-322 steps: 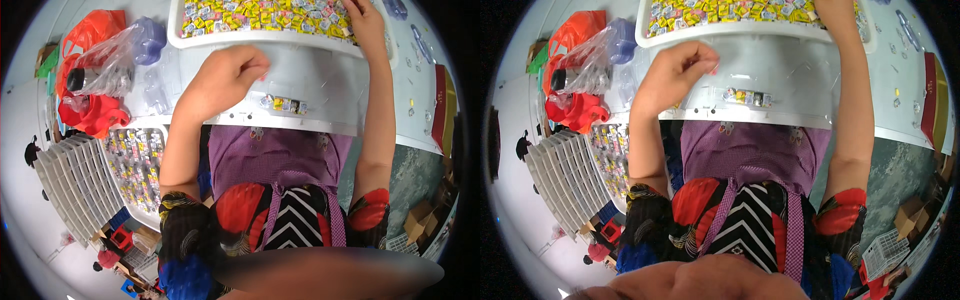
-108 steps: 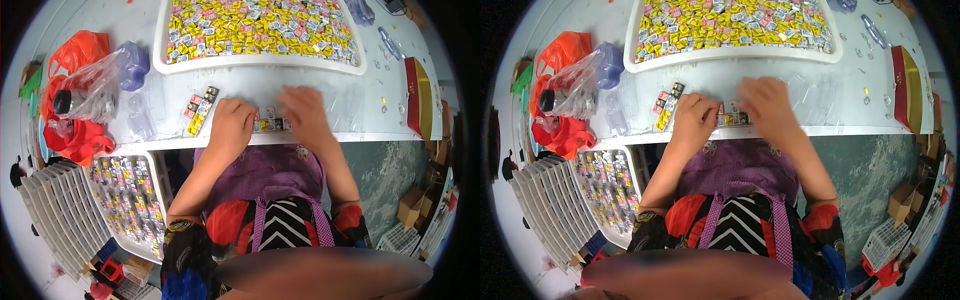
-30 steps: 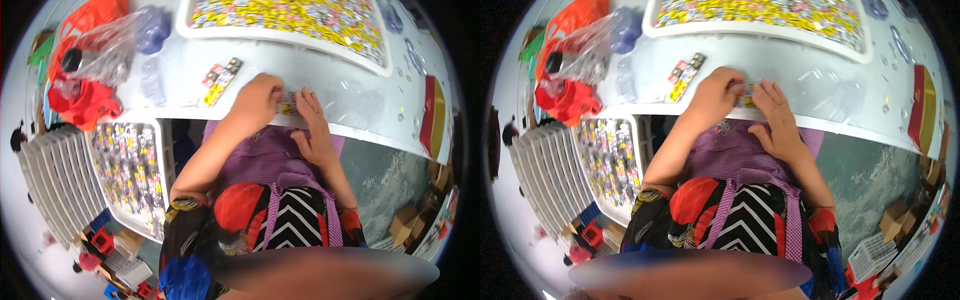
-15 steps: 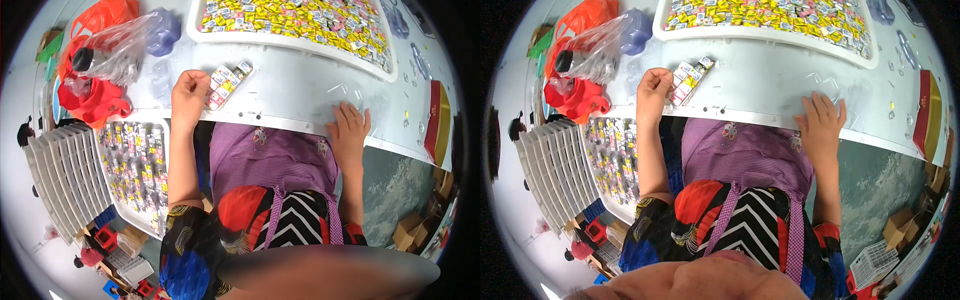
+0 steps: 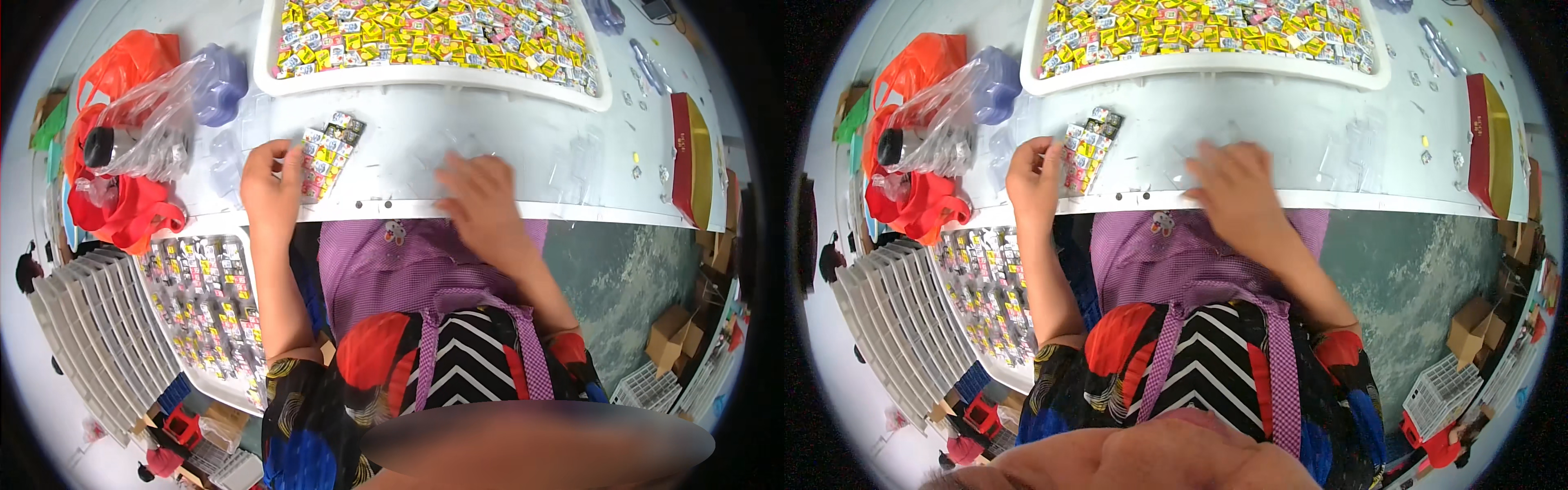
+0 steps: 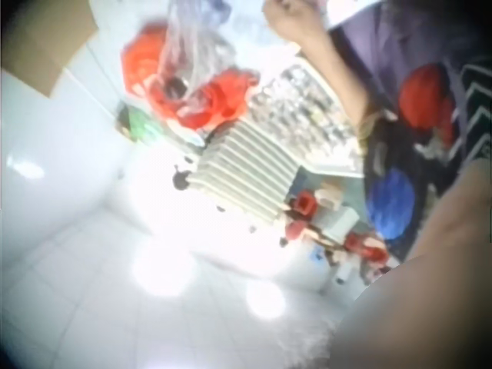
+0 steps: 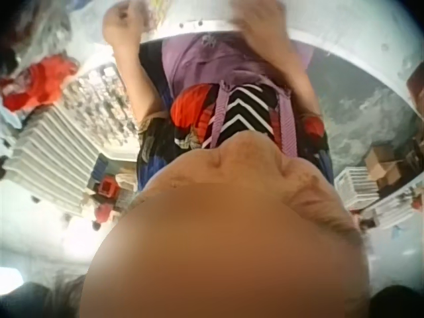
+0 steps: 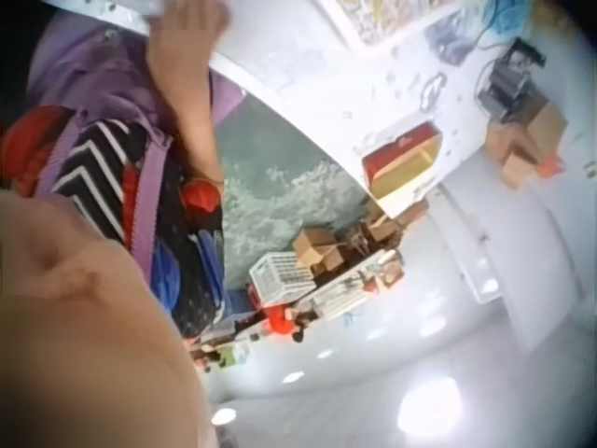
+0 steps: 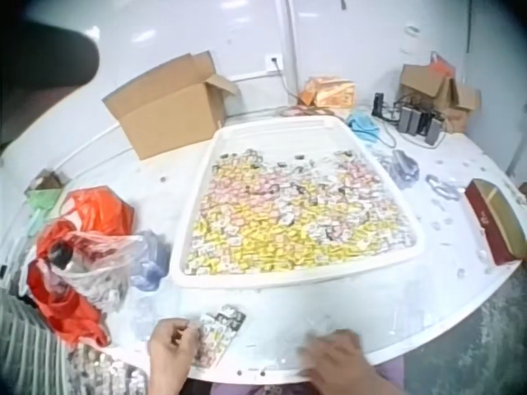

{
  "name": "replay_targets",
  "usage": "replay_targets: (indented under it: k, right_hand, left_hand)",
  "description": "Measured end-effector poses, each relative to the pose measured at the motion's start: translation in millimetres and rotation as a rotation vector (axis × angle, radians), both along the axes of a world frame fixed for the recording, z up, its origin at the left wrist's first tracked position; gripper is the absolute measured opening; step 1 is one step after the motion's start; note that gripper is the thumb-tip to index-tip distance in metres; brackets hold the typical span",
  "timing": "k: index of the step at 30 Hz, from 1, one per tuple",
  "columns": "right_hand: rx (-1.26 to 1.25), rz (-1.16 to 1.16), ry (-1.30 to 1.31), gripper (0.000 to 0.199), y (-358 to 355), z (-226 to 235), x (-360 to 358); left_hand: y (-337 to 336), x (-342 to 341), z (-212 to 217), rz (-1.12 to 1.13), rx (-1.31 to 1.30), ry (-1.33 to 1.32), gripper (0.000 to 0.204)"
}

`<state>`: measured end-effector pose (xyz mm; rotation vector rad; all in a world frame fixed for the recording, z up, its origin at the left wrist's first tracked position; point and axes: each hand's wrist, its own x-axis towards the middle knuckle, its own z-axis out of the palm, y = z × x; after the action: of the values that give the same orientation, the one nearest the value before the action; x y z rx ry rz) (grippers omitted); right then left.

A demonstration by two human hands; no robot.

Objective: Sorting and packaging small colorful square stickers into plastic trays.

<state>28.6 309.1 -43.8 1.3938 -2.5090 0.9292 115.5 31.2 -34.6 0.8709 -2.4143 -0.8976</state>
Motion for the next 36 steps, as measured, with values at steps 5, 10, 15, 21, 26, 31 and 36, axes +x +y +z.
replay_targets:
  k: [5,10,15,21,26,31,36]
  right_hand:
    - [-0.103,-0.259,0.183,0.032,27,21,-83]
    - [-0.022,-0.314,0.200,0.027,9,28,-166]
    - [0.178,-0.153,0.061,0.021,-22,31,-188]
    - [-0.082,-0.188,0.038,0.013,-6,18,-199]
    - [-0.286,-0.196,0.203,0.014,-4,28,-192]
    - [-0.375,-0.157,-0.039,0.013,13,43,-124]
    - [-0.077,-0.188,-0.436,0.013,23,10,-74]
  left_hand:
    - [24,-42,19,-0.307,-0.160,0.157,0.015]
    - [51,-137,32,-0.594,-0.392,0.248,0.026]
    - [69,-204,11,-0.588,-0.671,0.154,0.031]
    - [59,-212,16,-0.743,-0.471,0.092,0.026]
    - [45,-217,10,-0.656,-0.360,0.367,0.025]
    - [56,-164,58,-0.478,-0.005,0.350,0.017]
    - [82,-95,33,-0.652,0.344,0.020,0.023]
